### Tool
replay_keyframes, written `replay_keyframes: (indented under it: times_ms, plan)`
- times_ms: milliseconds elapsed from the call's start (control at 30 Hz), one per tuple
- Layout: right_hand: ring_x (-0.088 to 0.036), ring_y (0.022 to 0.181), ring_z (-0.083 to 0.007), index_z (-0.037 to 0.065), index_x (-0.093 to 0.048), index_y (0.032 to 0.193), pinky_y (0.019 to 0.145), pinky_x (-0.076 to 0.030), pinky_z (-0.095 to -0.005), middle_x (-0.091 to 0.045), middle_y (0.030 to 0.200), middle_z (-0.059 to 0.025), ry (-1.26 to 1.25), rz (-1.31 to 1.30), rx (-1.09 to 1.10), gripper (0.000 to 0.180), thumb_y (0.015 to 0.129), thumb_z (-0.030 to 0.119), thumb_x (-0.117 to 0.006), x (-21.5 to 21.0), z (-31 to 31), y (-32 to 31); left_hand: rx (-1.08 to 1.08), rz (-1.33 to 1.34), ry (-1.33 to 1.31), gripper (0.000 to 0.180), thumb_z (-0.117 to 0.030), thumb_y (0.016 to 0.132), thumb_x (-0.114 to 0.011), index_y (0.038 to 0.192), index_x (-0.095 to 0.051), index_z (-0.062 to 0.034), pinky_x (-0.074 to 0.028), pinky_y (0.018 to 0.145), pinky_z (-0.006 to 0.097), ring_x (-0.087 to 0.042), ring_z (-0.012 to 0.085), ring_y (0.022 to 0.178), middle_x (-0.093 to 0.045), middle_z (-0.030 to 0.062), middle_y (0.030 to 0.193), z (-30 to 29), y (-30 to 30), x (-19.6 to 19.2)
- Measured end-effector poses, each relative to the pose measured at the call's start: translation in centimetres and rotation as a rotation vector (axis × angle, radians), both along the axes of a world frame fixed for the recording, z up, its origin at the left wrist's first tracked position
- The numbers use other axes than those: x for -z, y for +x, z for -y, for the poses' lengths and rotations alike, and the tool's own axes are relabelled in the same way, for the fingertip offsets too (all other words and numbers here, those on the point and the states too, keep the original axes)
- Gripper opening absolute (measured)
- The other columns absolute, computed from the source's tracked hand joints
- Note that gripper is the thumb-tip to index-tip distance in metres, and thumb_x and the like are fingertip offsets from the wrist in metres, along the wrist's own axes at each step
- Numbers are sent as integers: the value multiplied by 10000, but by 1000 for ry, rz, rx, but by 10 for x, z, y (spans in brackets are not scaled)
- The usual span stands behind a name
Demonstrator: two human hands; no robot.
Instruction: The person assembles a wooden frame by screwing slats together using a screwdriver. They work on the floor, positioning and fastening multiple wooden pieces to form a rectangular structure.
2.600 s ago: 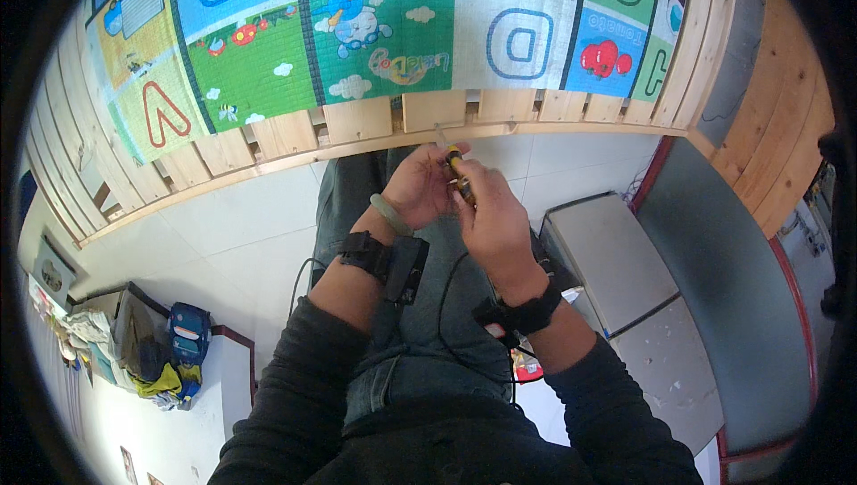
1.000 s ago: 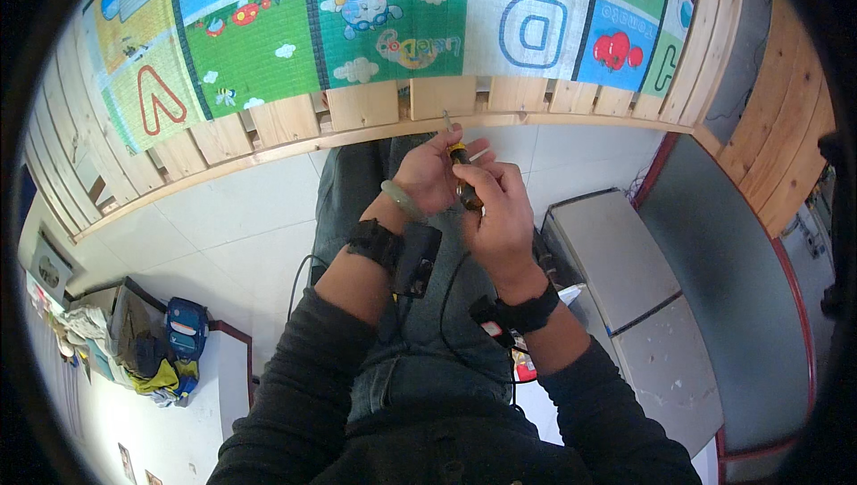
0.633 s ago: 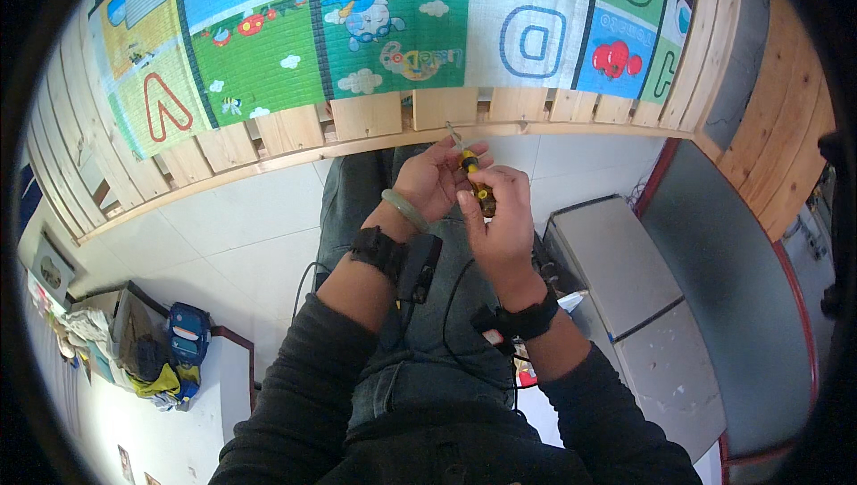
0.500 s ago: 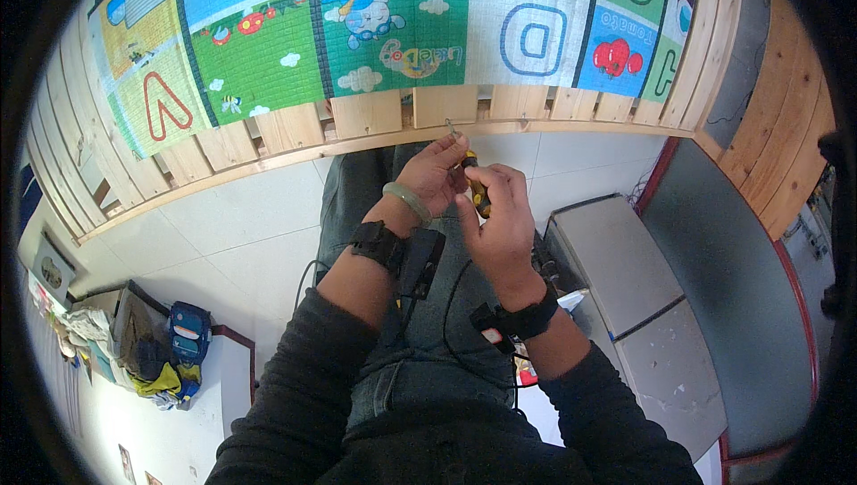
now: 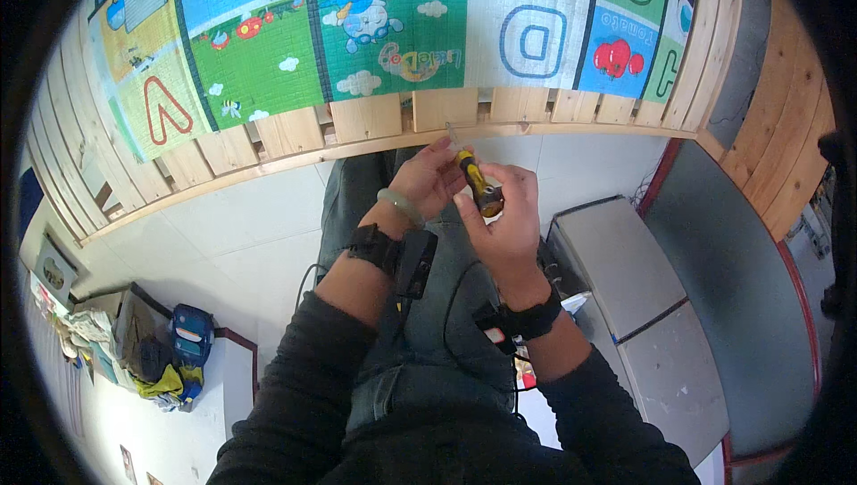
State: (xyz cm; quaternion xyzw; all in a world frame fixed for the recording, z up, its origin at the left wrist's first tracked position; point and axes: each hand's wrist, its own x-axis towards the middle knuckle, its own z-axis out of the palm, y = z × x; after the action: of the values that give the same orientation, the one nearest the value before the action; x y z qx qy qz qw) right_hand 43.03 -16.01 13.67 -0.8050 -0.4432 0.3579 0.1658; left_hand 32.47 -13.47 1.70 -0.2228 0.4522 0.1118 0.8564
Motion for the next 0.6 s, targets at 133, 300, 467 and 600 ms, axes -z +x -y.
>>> replay_keyframes:
  times_ms: [133,300,467,600]
  plan:
    - [-569,945,-361,83,-568,1107,799,-492,-412,-535,1043,-159,-39,-33,-117,356,765,65,-668,3,2,7,-77,96,-88,158,-247,926,-582,1025,-588,-123,-510,722,302,-607,142,834,-637,20,928,4,-3,5]
    - [-566,959,-330,25,-561,1108,840,-476,-360,-520,1078,-164,-93,3,-214,355,765,11,-653,-1,2,7,66,-1,51,136,-208,919,-595,1023,-587,-121,-500,741,300,-611,143,860,-641,11,915,7,3,12]
    - [-568,985,-337,52,-568,1103,867,-467,-373,-526,1101,-172,-82,-137,87,361,757,-39,-614,-3,0,2,-124,39,21,157,-159,937,-545,1079,-522,-95,-513,792,306,-623,172,921,-641,59,971,0,10,7]
    - [-584,971,-343,52,-579,1034,839,-480,-370,-530,1127,-172,-109,-78,-59,319,739,-70,-593,-2,1,5,-114,15,-33,173,-179,949,-496,1072,-532,-62,-518,829,326,-624,194,928,-635,77,956,-6,10,5]
